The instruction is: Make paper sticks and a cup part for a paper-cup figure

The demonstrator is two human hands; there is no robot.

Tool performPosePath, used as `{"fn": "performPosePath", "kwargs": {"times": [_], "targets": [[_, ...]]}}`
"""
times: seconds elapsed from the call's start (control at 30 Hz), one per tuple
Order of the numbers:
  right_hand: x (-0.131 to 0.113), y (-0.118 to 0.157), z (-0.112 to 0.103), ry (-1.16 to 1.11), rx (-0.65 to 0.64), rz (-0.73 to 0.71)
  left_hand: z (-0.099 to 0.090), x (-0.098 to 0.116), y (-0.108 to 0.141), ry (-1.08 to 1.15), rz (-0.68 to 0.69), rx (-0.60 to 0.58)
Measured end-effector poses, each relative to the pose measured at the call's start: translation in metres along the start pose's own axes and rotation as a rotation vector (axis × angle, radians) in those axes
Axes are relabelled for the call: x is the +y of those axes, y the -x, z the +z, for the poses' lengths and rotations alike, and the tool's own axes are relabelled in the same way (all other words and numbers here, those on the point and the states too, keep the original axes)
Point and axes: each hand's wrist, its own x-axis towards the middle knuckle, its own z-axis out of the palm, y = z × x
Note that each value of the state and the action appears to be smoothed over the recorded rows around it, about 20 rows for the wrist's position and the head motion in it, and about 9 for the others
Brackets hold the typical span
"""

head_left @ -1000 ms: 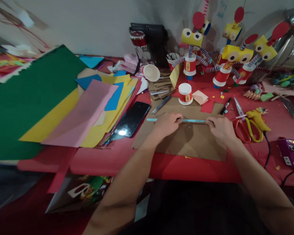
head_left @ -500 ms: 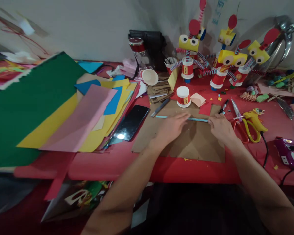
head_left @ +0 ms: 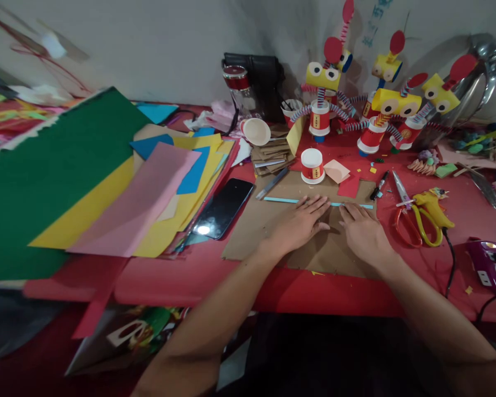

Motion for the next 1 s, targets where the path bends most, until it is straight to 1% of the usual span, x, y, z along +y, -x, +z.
{"fn": "performPosePath", "kwargs": {"times": [0.07, 0.1, 0.17, 0.23, 0.27, 0.33, 0.43, 0.53, 0.63, 0.7, 0.8, 0.9, 0.93, 1.0], "targets": [[0.000, 0.000, -0.003, -0.020, 0.042, 0.010, 0.000, 0.000, -0.001, 0.025, -0.001, 0.106], [0.001, 0.000, -0.005, -0.042, 0.077, 0.010, -0.002, 0.000, -0.002, 0.041, -0.023, 0.190], [0.002, 0.000, -0.009, -0.112, 0.158, -0.004, -0.006, -0.001, -0.001, 0.069, -0.111, 0.380], [0.004, 0.001, -0.010, -0.203, 0.228, -0.033, -0.013, -0.003, 0.001, 0.087, -0.212, 0.528], [0.005, 0.002, -0.009, -0.251, 0.255, -0.046, -0.016, -0.005, 0.003, 0.091, -0.252, 0.576], [0.006, 0.003, -0.007, -0.339, 0.284, -0.062, -0.022, -0.006, 0.006, 0.094, -0.298, 0.625], [0.006, 0.003, -0.003, -0.450, 0.266, -0.076, -0.025, -0.005, 0.007, 0.088, -0.307, 0.635], [0.007, 0.002, -0.002, -0.495, 0.246, -0.080, -0.027, -0.002, 0.006, 0.092, -0.286, 0.578], [0.010, 0.002, -0.002, -0.443, 0.260, -0.037, -0.036, -0.006, 0.009, 0.101, -0.305, 0.532], [0.013, 0.002, -0.001, -0.371, 0.275, 0.002, -0.047, -0.013, 0.017, 0.107, -0.380, 0.559], [0.016, 0.002, 0.000, -0.247, 0.304, 0.018, -0.066, -0.030, 0.043, 0.131, -0.596, 0.613], [0.016, 0.000, 0.000, -0.127, 0.306, 0.009, -0.079, -0.045, 0.084, 0.124, -0.872, 0.625], [0.015, 0.000, 0.000, -0.101, 0.290, -0.001, -0.082, -0.049, 0.099, 0.093, -0.989, 0.615], [0.013, -0.001, -0.001, -0.087, 0.242, -0.052, -0.085, -0.058, 0.127, 0.005, -1.276, 0.538]]}}
